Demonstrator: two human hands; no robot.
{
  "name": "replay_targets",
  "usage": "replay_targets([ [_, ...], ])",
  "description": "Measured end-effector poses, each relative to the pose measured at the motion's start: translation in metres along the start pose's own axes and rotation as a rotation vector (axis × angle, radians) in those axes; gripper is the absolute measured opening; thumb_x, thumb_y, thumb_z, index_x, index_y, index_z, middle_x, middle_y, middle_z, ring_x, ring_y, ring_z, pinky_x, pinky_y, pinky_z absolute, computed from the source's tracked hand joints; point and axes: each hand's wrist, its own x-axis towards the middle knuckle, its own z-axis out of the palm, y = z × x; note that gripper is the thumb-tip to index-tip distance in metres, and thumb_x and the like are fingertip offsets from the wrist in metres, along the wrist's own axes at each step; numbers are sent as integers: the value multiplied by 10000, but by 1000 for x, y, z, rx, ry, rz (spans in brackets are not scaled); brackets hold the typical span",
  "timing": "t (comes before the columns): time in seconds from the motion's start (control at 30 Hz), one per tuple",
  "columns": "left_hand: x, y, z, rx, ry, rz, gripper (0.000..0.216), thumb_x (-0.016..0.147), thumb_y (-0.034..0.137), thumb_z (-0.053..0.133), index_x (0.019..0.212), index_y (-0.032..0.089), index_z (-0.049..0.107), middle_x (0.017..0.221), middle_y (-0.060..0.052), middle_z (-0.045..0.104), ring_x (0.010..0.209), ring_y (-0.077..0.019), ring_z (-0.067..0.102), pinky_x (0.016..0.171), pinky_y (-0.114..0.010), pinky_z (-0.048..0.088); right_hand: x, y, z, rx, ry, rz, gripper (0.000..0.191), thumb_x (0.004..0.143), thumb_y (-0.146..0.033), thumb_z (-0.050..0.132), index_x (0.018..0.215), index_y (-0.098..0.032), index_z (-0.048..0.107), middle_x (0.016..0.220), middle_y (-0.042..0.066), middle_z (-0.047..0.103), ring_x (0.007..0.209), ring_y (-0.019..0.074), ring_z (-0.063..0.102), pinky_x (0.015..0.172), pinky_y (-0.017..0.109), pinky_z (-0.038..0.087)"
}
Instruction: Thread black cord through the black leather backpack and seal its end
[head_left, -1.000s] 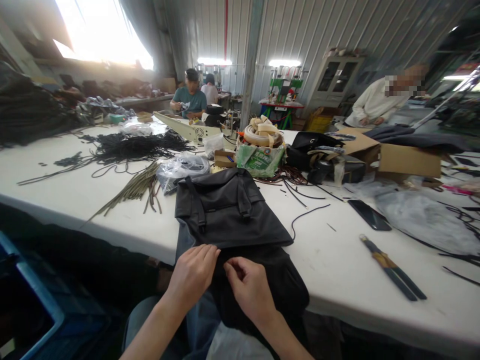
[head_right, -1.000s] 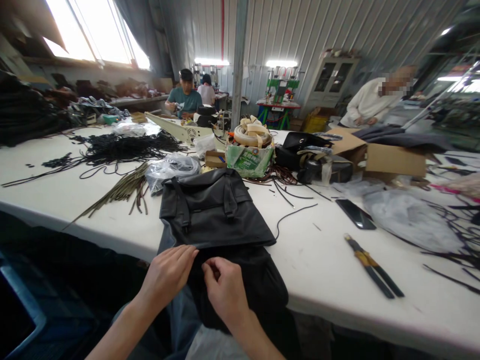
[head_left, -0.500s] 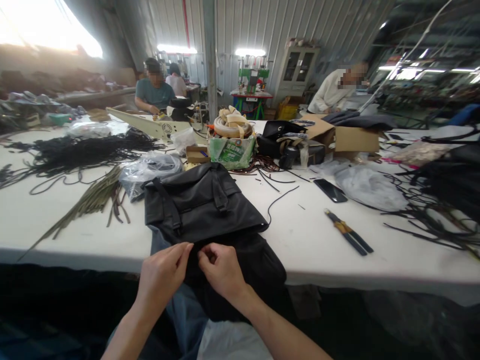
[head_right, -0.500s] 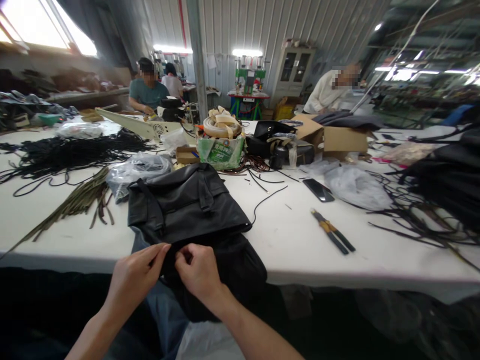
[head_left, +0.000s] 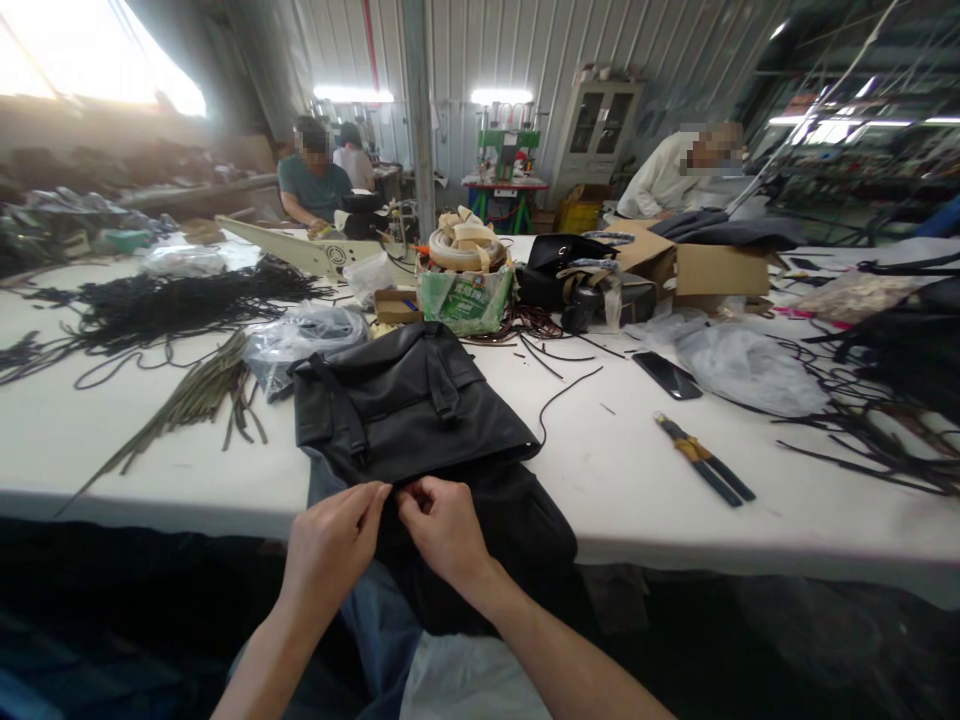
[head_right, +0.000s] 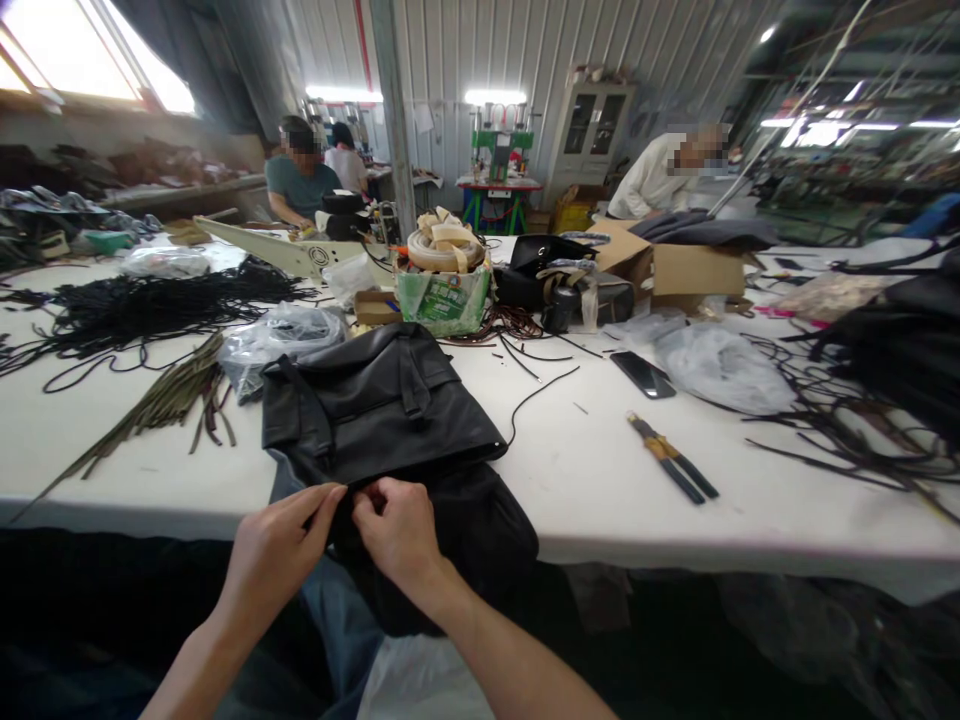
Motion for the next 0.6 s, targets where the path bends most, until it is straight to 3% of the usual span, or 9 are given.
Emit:
replay_targets([
  [0.27, -3, -2, 4, -58, 4, -40, 252, 1124, 357, 588, 1066, 256, 812, 1075, -38, 888, 924, -261, 857, 811, -342, 624, 1, 0, 1, -29, 20, 25, 215, 915, -308, 761, 752, -173, 802, 663, 42, 758, 597, 166, 645, 551, 248, 383],
  [0.4, -4, 0, 3, -133, 2, -79, 256, 1106, 379, 611, 1048, 266, 833, 1080, -43, 889, 946, -275, 855, 841, -351, 632, 1, 1, 3, 67, 14, -15, 278, 954, -327, 720, 742, -169, 806, 671, 36, 761, 596, 155, 650, 549, 242, 377],
  [0.5, -3, -1, -1, -256, -40, -205, 295, 1095, 433, 607, 1055, 277, 855, 1037, -45, 892, 910, -275, 850, 825, -348, 642, 2, 4, 5, 172, -3, 2, 270, 965, -320, 704, 783, -173, 838, 668, 29, 765, 576, 154, 656, 550, 235, 411],
  [0.6, 6, -6, -3, -343, -99, -382, 312, 1042, 456, 625, 1073, 259, 864, 1018, -71, 893, 900, -305, 846, 822, -387, 657, 1, 8, 7, 206, -30, 44, 268, 973, -339, 694, 846, -170, 859, 542, -6, 668, 485, 145, 597, 505, 234, 390],
])
